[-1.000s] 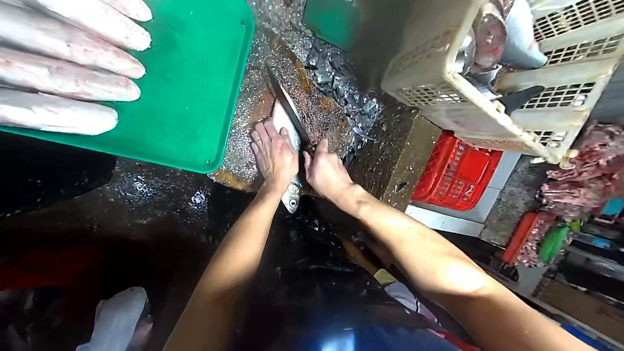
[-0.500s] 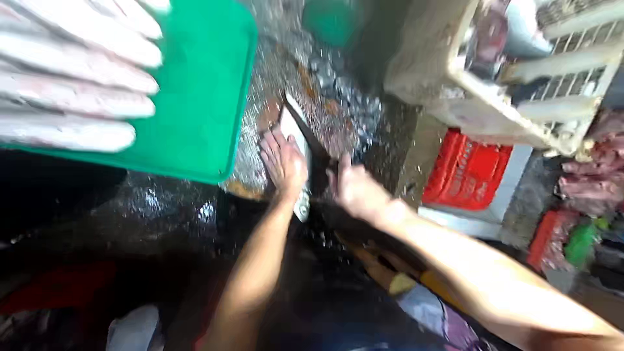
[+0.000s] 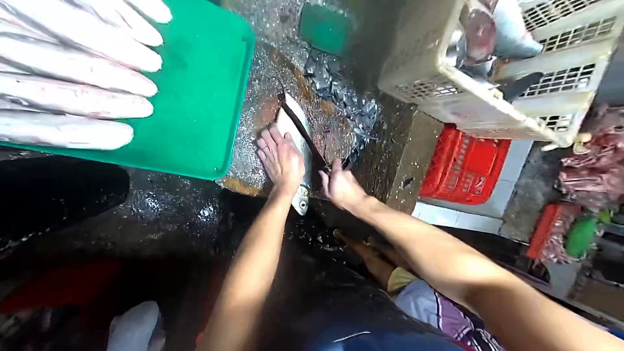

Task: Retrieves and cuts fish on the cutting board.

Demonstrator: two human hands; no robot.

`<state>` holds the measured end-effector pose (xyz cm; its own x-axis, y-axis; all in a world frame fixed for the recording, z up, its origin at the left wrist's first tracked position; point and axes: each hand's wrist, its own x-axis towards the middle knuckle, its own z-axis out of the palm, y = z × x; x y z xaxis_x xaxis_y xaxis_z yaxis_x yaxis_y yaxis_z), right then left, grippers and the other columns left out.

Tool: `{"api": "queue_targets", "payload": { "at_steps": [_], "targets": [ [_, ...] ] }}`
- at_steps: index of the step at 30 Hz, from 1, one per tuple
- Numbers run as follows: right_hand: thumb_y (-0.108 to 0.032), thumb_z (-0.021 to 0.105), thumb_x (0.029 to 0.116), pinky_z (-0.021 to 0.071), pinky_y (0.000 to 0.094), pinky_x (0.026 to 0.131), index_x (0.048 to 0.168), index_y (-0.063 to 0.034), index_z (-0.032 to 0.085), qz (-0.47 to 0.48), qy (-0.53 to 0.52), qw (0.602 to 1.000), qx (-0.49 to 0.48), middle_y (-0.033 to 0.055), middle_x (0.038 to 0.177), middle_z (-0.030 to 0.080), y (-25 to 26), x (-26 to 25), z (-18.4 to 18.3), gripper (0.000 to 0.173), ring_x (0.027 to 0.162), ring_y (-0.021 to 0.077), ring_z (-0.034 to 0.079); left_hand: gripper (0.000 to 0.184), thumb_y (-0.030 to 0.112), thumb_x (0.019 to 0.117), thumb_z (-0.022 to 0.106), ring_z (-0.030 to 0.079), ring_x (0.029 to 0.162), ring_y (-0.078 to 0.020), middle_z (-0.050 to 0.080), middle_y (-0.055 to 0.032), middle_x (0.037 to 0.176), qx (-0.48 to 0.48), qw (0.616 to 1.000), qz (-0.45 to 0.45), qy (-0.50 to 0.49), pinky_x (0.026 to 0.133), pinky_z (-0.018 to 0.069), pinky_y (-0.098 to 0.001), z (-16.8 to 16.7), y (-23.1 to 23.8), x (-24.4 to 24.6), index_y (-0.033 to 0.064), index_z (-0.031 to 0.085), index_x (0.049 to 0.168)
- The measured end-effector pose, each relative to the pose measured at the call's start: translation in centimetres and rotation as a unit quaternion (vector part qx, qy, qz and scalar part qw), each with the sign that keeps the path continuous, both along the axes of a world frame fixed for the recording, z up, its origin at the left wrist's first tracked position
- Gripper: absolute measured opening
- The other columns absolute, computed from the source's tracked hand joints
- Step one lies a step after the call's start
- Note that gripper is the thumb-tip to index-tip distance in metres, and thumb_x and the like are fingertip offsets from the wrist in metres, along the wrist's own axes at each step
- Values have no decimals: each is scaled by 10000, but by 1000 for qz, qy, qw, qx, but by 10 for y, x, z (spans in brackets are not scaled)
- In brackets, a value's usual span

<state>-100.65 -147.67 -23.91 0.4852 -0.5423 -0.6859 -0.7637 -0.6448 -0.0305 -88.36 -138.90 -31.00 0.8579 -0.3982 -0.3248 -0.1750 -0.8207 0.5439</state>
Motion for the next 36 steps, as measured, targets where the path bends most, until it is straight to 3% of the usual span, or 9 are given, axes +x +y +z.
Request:
{"api": "queue_targets", "payload": {
  "at_steps": [3, 8, 11, 16, 24, 30, 32, 35, 36],
  "targets": [
    [-448, 398, 1081, 609, 551, 700, 1401, -2, 432, -6, -64, 998, -7, 168, 838, 700, -4, -11, -26, 549, 781, 361, 739, 474, 342, 1092, 285, 451, 1359, -397, 484, -196, 1447, 34, 999, 23, -7, 1034, 437, -560, -4, -7, 1, 81, 482, 1435],
    [-442, 398, 1086, 606, 557, 676, 1397, -23, 427, 26, -83, 996, 28, 164, 830, 686, -6, -41, -8, 523, 751, 354, 728, 533, 391, 1085, 292, 412, 1413, -407, 448, -232, 1492, 31, 998, 51, -9, 1094, 406, -569, -6, -10, 0, 53, 443, 1469],
    [-437, 403, 1091, 596, 569, 732, 1352, -38, 451, 48, -8, 998, 37, 172, 858, 680, -4, -59, 38, 480, 823, 371, 728, 536, 419, 1080, 334, 428, 1388, -390, 474, -224, 1454, -39, 995, 95, 17, 1113, 393, -544, -10, 1, -7, 63, 457, 1461],
    [-403, 426, 1089, 589, 509, 633, 1262, -49, 458, 113, -12, 993, 1, 112, 724, 624, -1, -56, 102, 396, 709, 328, 712, 569, 401, 1072, 337, 395, 1413, -409, 447, -237, 1468, -61, 995, 76, 26, 1165, 340, -555, -11, 18, -28, 67, 387, 1529],
    [-448, 416, 1088, 588, 517, 625, 1252, -78, 449, 86, 107, 991, -11, 117, 764, 638, 16, -22, 115, 406, 735, 333, 718, 543, 383, 1077, 316, 425, 1387, -382, 456, -203, 1468, -20, 997, 68, 9, 1123, 382, -532, -9, 11, -29, 58, 409, 1502],
    [-502, 394, 1073, 603, 584, 742, 1428, 8, 416, 40, -1, 999, -25, 205, 909, 710, 8, 31, -9, 623, 875, 418, 740, 484, 320, 1070, 360, 450, 1357, -366, 459, -185, 1475, -9, 997, 70, 24, 1061, 426, -515, -5, 6, -22, 76, 431, 1482],
    [-495, 381, 1079, 605, 565, 722, 1391, -16, 426, 54, -7, 998, -14, 175, 869, 700, 7, 34, -2, 573, 841, 393, 740, 482, 319, 1069, 361, 447, 1357, -358, 464, -175, 1469, -9, 997, 74, 24, 1071, 419, -508, -5, 6, -22, 94, 425, 1491],
    [-472, 418, 1083, 582, 524, 534, 1276, -73, 453, 89, 1, 996, 9, 120, 732, 631, 6, 14, 51, 445, 638, 334, 697, 494, 333, 1071, 343, 445, 1359, -368, 457, -180, 1477, -6, 997, 68, 28, 1071, 419, -516, -5, 8, -25, 98, 416, 1500],
    [-448, 437, 1081, 584, 524, 548, 1292, -82, 454, 86, 23, 996, 13, 115, 744, 631, 6, 8, 64, 423, 646, 324, 694, 502, 331, 1075, 337, 446, 1357, -378, 454, -194, 1477, -9, 998, 65, 25, 1066, 420, -528, -5, 8, -24, 92, 407, 1510]
  ]
}}
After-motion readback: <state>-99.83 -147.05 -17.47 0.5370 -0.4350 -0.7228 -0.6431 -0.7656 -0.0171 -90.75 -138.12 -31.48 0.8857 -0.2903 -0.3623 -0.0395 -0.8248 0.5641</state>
